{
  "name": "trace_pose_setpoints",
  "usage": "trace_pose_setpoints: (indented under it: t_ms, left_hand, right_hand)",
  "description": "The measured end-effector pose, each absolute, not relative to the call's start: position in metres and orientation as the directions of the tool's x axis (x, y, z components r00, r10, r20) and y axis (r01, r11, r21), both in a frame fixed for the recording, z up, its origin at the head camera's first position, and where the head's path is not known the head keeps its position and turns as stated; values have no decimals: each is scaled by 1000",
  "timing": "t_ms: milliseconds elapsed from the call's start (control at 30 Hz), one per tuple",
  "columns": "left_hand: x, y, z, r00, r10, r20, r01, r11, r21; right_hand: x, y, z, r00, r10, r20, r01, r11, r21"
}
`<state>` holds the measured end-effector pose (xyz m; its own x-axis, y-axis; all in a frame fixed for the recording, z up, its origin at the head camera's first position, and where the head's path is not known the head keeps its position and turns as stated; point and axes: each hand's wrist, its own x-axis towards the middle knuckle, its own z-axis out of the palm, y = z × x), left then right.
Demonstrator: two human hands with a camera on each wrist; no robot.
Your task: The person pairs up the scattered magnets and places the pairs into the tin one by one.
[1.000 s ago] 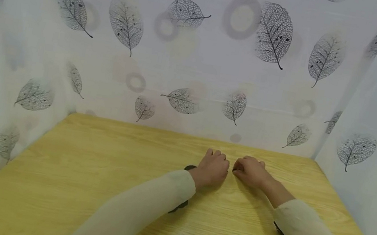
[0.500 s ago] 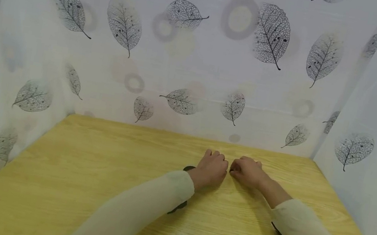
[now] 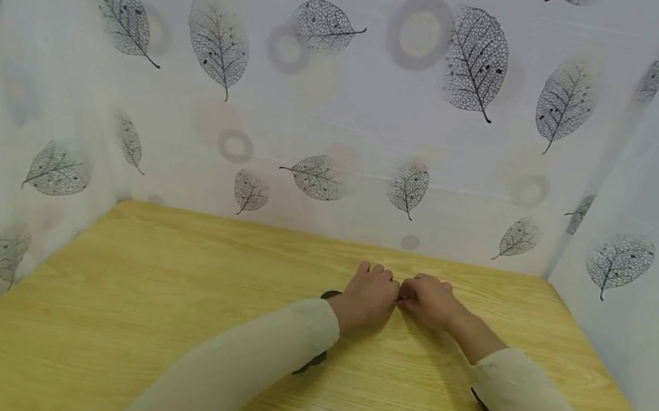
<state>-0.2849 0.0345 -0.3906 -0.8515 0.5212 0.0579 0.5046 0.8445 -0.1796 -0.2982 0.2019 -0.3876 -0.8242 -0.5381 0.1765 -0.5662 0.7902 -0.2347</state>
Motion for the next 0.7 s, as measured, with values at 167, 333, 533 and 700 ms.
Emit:
trace_pose_setpoints:
  t_ms: [167,333,533,700]
  left_hand:
    - [-284,32,-391,-868,495,39,484,860,-160]
    - [-284,27,-392,-877,479,27,468,867,-170]
    - [-278,16,-391,-875,484,31,474,867,-157]
    - [-274,1,-390,-862,501,70,490,861,-135]
  right_hand:
    - [-298,203,-387,-821,-548,163,-571,787,-234]
    - [-299,203,-386,-826,-545,145,-564,789,-243]
    - [-298,203,-385,-851,-513,116,-525,815,-246]
    - [-300,203,-386,-841,-527,122,-539,802,-256]
